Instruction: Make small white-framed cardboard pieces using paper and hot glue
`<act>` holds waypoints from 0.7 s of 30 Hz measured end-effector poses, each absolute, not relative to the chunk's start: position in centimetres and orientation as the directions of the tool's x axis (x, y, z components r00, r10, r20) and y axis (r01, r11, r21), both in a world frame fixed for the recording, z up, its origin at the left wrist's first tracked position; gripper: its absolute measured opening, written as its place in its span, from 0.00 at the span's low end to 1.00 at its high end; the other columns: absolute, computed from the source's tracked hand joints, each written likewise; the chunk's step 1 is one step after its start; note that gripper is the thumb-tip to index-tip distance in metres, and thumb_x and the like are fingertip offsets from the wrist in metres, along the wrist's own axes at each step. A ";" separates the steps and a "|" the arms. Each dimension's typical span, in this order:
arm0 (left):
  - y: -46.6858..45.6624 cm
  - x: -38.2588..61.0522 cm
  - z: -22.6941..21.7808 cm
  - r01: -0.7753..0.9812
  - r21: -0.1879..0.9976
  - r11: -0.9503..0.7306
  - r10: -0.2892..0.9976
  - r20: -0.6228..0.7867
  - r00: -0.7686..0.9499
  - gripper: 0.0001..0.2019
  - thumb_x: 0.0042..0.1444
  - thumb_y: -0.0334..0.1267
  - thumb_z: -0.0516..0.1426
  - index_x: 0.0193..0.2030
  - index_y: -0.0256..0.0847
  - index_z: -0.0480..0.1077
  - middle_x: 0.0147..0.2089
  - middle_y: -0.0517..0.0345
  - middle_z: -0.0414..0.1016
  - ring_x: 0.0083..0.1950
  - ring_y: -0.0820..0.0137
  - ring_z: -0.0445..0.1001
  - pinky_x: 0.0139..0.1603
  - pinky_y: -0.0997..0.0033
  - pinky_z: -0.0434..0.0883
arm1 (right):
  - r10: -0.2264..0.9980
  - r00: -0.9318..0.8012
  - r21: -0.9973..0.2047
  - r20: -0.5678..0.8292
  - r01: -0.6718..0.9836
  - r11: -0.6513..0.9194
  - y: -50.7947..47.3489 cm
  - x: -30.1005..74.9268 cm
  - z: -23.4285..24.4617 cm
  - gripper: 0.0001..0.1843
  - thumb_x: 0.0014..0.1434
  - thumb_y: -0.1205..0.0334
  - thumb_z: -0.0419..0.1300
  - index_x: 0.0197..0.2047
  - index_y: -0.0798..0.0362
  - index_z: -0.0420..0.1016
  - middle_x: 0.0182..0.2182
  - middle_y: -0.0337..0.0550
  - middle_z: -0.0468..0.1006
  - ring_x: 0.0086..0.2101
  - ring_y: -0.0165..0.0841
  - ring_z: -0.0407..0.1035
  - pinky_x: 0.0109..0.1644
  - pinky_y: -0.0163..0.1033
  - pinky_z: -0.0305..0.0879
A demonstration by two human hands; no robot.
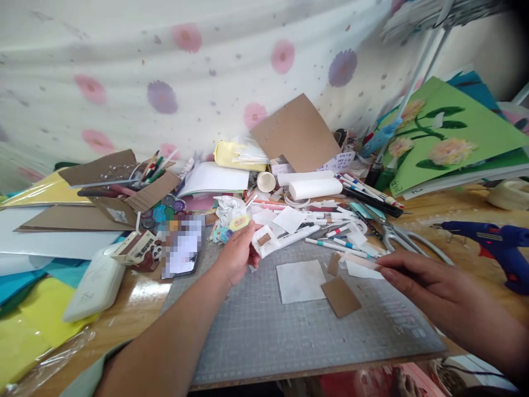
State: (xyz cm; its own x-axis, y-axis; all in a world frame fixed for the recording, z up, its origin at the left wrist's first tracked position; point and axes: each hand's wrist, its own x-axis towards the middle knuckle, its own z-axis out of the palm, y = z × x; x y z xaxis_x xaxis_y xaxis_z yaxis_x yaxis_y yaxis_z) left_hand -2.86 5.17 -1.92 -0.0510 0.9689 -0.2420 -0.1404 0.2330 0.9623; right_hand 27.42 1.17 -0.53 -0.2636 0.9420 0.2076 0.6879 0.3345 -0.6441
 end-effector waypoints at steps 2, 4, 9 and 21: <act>5.2 -2.9 -2.2 -0.089 0.972 0.219 0.971 -0.225 -0.074 0.22 0.54 0.54 0.54 0.41 0.36 0.72 0.18 0.65 0.64 0.13 0.81 0.56 0.10 0.82 0.53 | 0.940 -0.259 -0.645 0.221 0.685 0.341 1.1 27.4 -0.5 0.14 0.58 0.50 0.53 0.33 0.48 0.76 0.29 0.43 0.80 0.31 0.38 0.74 0.33 0.38 0.69; 5.4 -2.8 -2.3 -0.044 0.978 0.203 0.975 -0.206 -0.084 0.22 0.52 0.54 0.55 0.41 0.36 0.72 0.17 0.67 0.62 0.13 0.82 0.53 0.11 0.83 0.50 | 0.934 -0.259 -0.639 0.245 0.682 0.357 1.0 27.4 -0.6 0.14 0.58 0.50 0.54 0.33 0.47 0.76 0.29 0.42 0.80 0.30 0.39 0.74 0.32 0.38 0.70; 5.9 -2.6 -2.9 0.064 0.988 0.141 0.985 -0.134 -0.108 0.23 0.53 0.56 0.53 0.41 0.35 0.71 0.17 0.69 0.58 0.14 0.81 0.50 0.12 0.82 0.46 | 0.922 -0.261 -0.628 0.285 0.676 0.385 1.1 27.7 -1.6 0.13 0.58 0.51 0.54 0.32 0.44 0.77 0.29 0.42 0.80 0.30 0.39 0.75 0.32 0.37 0.71; 6.1 -4.0 -2.6 0.387 0.912 -0.136 0.961 0.216 -0.171 0.11 0.48 0.41 0.62 0.39 0.44 0.76 0.42 0.55 0.72 0.44 0.63 0.67 0.42 0.71 0.62 | 0.908 -0.352 -0.613 0.228 0.673 0.415 1.6 26.2 -1.3 0.12 0.59 0.53 0.53 0.31 0.46 0.76 0.29 0.40 0.80 0.29 0.37 0.75 0.31 0.36 0.70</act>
